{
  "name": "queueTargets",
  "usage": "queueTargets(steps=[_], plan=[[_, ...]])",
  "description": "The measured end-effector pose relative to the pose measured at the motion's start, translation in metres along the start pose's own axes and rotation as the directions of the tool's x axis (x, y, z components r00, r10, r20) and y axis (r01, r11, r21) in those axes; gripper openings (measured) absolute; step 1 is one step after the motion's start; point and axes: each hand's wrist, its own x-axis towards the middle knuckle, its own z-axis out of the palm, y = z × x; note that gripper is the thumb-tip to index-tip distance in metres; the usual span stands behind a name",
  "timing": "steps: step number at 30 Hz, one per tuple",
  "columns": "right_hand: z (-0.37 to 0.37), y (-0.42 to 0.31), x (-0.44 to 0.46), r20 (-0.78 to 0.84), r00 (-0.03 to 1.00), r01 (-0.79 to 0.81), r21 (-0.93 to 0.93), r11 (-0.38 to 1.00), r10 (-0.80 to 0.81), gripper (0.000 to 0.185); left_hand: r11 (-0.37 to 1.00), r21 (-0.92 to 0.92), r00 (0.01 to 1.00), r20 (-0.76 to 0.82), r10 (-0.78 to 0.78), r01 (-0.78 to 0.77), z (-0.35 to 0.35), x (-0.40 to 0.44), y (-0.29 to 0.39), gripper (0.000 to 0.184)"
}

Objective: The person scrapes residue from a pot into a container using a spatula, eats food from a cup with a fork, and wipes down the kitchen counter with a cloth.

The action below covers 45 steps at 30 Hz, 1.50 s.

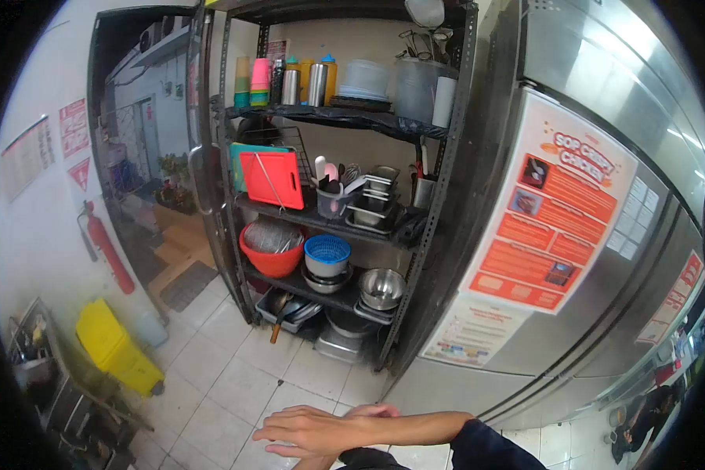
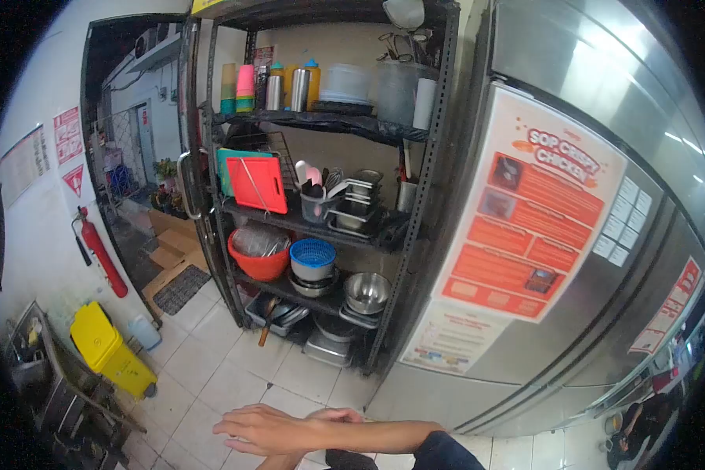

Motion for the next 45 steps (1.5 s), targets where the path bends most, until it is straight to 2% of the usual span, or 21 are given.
queueTargets(steps=[1,2,3,7,12,14,16,17,20,21,23,25,26,28,30,34,37,39,41,43,45], plan=[[-0.012,0.013,0.010,-0.002,0.999,0.033,0.004,0.999,-0.033,0.029,0.961,0.243,0.960,-0.272,-0.062,0.131,-0.002,0.016,0.015,0.033],[-0.022,0.029,0.018,-0.008,0.998,0.066,0.009,0.998,-0.066,0.028,0.856,0.376,0.844,-0.523,-0.120,0.354,-0.003,0.032,0.030,0.034],[-0.030,0.049,0.023,-0.020,0.998,0.060,0.006,0.998,-0.060,0.028,0.840,0.386,0.849,-0.507,-0.151,0.380,-0.010,0.045,0.045,0.034],[-0.083,0.130,0.045,-0.078,0.995,0.061,-0.058,0.996,-0.066,0.026,0.905,0.354,0.929,-0.356,-0.101,0.235,-0.039,0.064,0.118,0.036],[-0.146,0.209,0.072,-0.204,0.975,0.057,-0.154,0.986,-0.088,0.026,0.955,0.231,0.955,-0.185,0.232,-0.188,-0.053,0.028,0.235,0.038],[-0.182,0.236,0.081,-0.327,0.916,0.146,-0.265,0.953,-0.232,0.028,0.923,0.153,0.925,-0.091,0.368,-0.353,-0.053,0.014,0.274,0.039],[-0.233,0.265,0.082,-0.380,0.909,0.020,-0.370,0.929,-0.171,0.026,0.886,0.109,0.888,-0.049,0.457,-0.450,-0.061,0.006,0.311,0.040],[-0.261,0.269,0.085,-0.453,0.888,-0.078,-0.318,0.945,-0.079,0.022,0.874,0.104,0.875,-0.049,0.481,-0.475,-0.069,0.008,0.331,0.041],[-0.342,0.277,0.085,-0.648,0.760,-0.268,-0.388,0.882,-0.053,0.015,0.843,0.116,0.832,-0.141,0.537,-0.525,-0.100,0.021,0.378,0.038],[-0.364,0.276,0.084,-0.732,0.681,-0.335,-0.320,0.886,-0.007,0.012,0.850,0.102,0.839,-0.138,0.527,-0.517,-0.106,0.027,0.390,0.038],[-0.414,0.279,0.080,-0.798,0.588,-0.376,-0.417,0.828,-0.135,0.011,0.895,0.191,0.891,-0.143,0.431,-0.402,-0.112,0.040,0.411,0.037],[-0.451,0.273,0.082,-0.906,0.412,-0.447,-0.292,0.846,-0.095,0.019,0.922,0.103,0.922,-0.075,0.380,-0.372,-0.117,0.048,0.432,0.028],[-0.474,0.275,0.082,-0.917,0.363,-0.434,-0.322,0.842,-0.163,0.013,0.940,0.075,0.933,-0.121,0.339,-0.332,-0.115,0.051,0.444,0.026],[-0.521,0.275,0.083,-0.917,0.317,-0.498,-0.377,0.781,-0.241,0.015,0.947,0.057,0.901,-0.295,0.318,-0.316,-0.107,0.051,0.465,0.020],[-0.572,0.280,0.079,-0.868,0.331,-0.519,-0.496,0.696,-0.372,0.014,0.941,0.081,0.895,-0.293,0.336,-0.327,-0.109,0.053,0.487,0.019],[-0.670,0.289,0.061,-0.880,0.276,-0.757,-0.446,0.477,-0.386,0.015,0.934,0.135,0.886,-0.296,0.356,-0.330,-0.111,0.061,0.515,0.018],[-0.718,0.289,0.067,-0.933,0.199,-0.837,-0.321,0.443,-0.299,0.018,0.935,0.136,0.903,-0.247,0.352,-0.328,-0.125,0.068,0.527,0.018],[-0.729,0.291,0.084,-0.940,0.233,-0.836,-0.324,0.442,-0.249,0.021,0.932,0.135,0.911,-0.205,0.357,-0.335,-0.132,0.078,0.533,0.018],[-0.733,0.296,0.108,-0.904,0.352,-0.836,-0.420,0.353,-0.242,0.022,0.922,0.188,0.889,-0.260,0.378,-0.337,-0.131,0.086,0.539,0.017],[-0.758,0.304,0.113,-0.899,0.371,-0.838,-0.431,0.334,-0.231,0.022,0.927,0.208,0.885,-0.291,0.363,-0.312,-0.131,0.092,0.544,0.016],[-0.782,0.306,0.114,-0.827,0.490,-0.871,-0.475,-0.124,-0.275,0.023,0.916,0.253,0.876,-0.297,0.380,-0.312,-0.140,0.095,0.545,0.015]])
